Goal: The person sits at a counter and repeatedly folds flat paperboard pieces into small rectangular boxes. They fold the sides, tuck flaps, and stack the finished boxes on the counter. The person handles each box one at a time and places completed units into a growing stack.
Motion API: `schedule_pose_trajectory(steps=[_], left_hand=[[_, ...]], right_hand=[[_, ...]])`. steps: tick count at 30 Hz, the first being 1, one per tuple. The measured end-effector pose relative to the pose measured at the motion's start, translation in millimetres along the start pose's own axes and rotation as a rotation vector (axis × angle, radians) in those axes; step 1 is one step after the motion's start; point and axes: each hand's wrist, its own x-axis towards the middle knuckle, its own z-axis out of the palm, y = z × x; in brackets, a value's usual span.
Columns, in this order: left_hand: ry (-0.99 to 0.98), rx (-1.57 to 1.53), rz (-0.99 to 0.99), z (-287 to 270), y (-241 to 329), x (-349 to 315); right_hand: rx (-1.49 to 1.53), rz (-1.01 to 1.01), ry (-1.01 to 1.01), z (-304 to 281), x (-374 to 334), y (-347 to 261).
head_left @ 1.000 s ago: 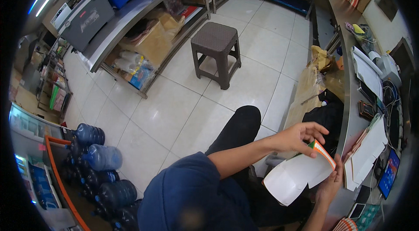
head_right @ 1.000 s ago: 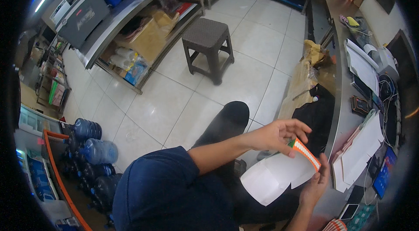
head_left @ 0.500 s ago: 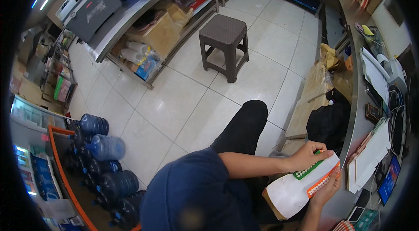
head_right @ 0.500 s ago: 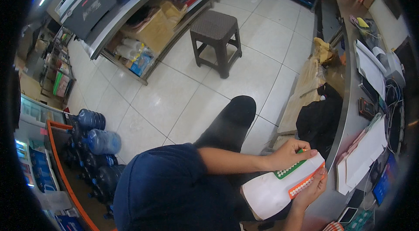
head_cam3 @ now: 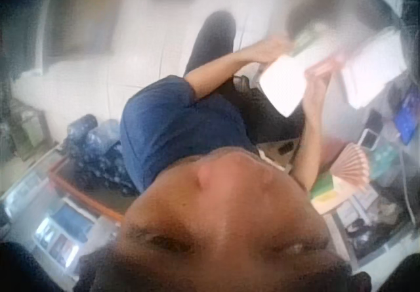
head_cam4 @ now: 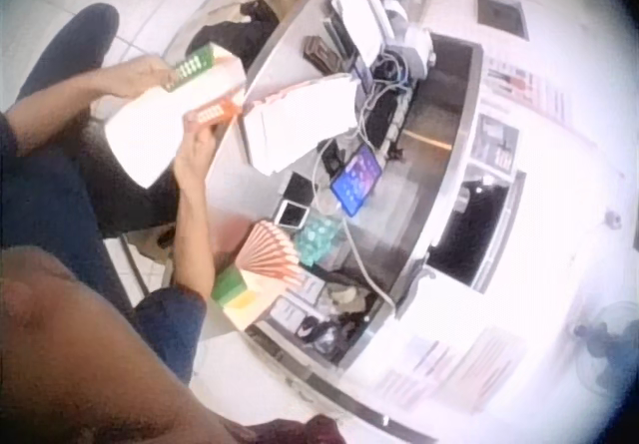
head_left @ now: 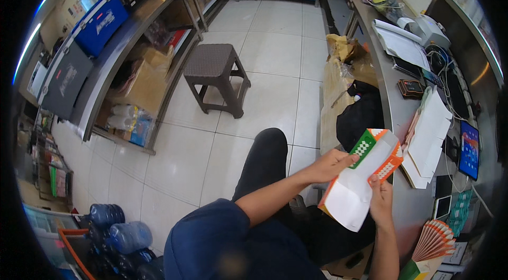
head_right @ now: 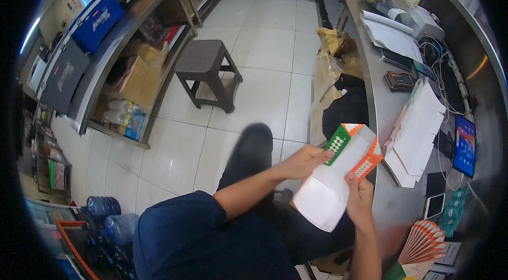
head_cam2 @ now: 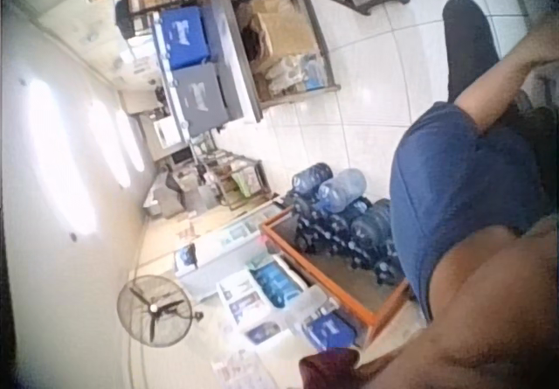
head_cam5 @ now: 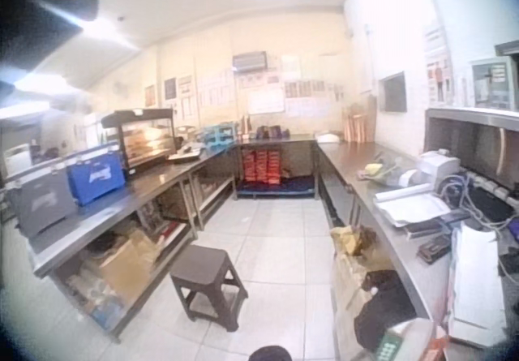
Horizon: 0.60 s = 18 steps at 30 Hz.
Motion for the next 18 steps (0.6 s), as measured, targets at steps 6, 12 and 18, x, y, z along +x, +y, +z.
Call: schedule_pose_trajectory(steps=[6,12,18], left_hand=[[-0.076,0.294,0.153,-33.7,-7.0,7.5],[0.024,0.482,0.141,-31.0,27.6,3.0],[0.11,0.472,0.433,32.1,15.2,-12.5]], right_hand=[[-0.064,-0.179,-0.165,14.7,5.4,-25.1],[-0.538,-0.223,-0.017,5.7,2.7,-37.8],[-0.779,-0.425,0.068,30.1,-1.3,-46.4]])
